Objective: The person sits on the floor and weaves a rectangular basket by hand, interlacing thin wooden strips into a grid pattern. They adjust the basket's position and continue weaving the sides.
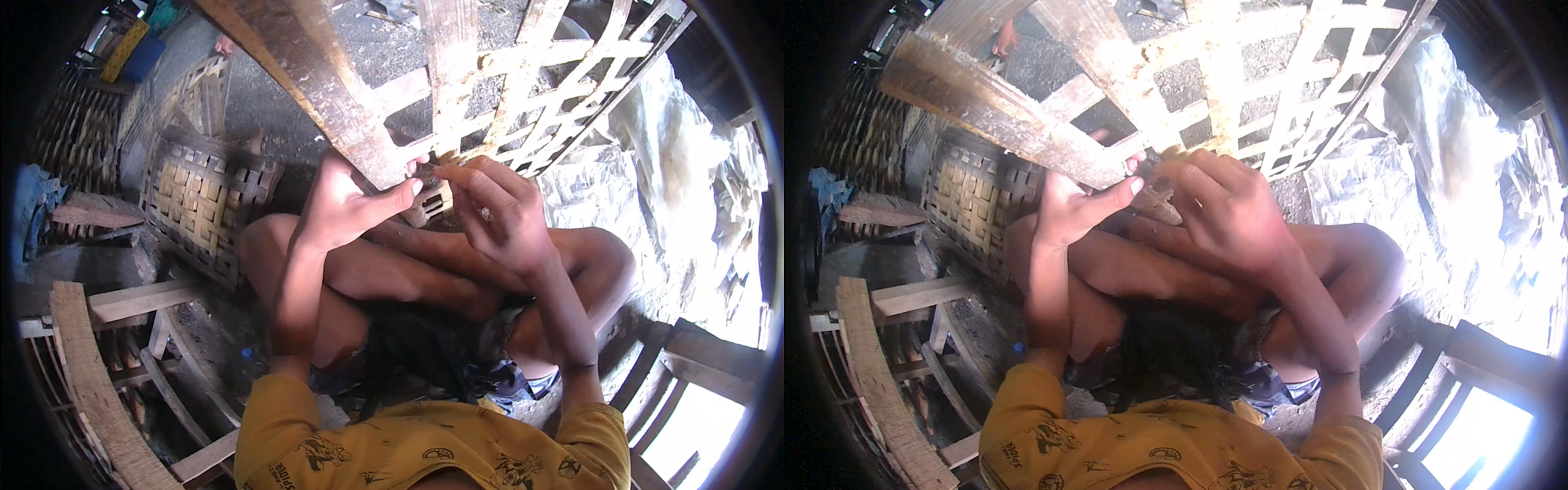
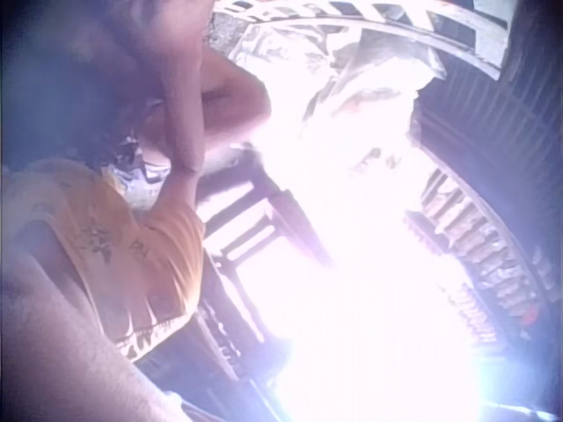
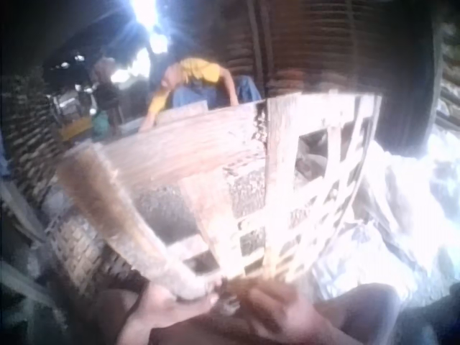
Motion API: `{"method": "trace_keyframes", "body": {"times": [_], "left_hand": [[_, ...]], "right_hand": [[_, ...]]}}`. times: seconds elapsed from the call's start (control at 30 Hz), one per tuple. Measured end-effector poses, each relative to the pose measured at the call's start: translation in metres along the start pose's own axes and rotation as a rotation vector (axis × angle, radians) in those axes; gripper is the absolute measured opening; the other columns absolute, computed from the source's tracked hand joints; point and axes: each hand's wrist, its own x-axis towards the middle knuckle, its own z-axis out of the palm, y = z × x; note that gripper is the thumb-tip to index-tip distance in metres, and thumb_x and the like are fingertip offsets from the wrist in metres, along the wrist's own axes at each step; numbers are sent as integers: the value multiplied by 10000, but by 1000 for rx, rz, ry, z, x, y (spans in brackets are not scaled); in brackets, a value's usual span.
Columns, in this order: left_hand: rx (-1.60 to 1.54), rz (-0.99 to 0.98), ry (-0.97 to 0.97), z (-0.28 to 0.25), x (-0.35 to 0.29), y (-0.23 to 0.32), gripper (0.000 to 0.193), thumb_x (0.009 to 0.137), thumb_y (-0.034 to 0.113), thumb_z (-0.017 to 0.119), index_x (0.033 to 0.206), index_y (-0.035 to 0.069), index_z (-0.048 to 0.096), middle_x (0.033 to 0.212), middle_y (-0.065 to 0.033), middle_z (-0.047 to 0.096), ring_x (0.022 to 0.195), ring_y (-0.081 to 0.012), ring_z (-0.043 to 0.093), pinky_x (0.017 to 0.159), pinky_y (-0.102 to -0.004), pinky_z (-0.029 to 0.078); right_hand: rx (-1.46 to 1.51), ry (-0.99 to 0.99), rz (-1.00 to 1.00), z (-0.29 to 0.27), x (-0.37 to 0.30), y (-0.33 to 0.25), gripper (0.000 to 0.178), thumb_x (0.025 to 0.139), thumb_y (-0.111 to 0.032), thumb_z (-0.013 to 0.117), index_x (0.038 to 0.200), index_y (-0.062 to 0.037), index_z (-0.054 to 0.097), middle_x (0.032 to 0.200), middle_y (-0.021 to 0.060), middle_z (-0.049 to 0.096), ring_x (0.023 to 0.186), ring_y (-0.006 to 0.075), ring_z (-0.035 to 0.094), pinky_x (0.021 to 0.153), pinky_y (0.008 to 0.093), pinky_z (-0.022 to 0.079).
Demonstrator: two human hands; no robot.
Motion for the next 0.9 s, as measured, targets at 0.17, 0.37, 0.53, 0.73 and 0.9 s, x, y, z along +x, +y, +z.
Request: {"method": "trace_keyframes", "body": {"times": [0.17,0.37,0.53,0.73,0.9], "left_hand": [[80,36,-91,-4,4,-8,472,836,-65,722,1282,-30,574,1089,-88,667,1075,-139,622,928,-286,507],[-232,29,-193,-7,8,-9,594,810,62,725,1357,-29,511,1120,-125,658,1096,-196,614,1010,-358,454],[-194,20,-111,-11,4,-17,523,839,152,703,1306,-32,555,1132,-139,645,1115,-209,588,1008,-376,452],[-90,92,-6,-12,4,-24,260,880,54,687,1126,-26,654,1048,-99,676,1037,-176,610,946,-340,476],[35,115,122,12,6,-11,137,906,-57,657,1035,-36,698,1025,-89,719,952,-132,641,860,-293,513]], "right_hand": [[-6,23,6,-10,-2,7,351,812,122,633,1119,-24,721,800,96,626,622,199,607,567,319,486],[10,22,1,-10,-4,10,366,818,135,628,1133,-29,716,781,90,612,610,189,594,566,306,479],[52,7,12,-8,-3,3,375,827,133,628,1148,-42,712,783,91,613,625,192,601,577,308,482],[57,33,59,-3,-6,8,355,835,133,625,1137,-33,713,807,102,633,674,220,625,617,319,495],[65,13,76,-2,-5,9,329,849,125,618,1124,-27,713,819,106,649,693,228,639,635,318,503]]}}
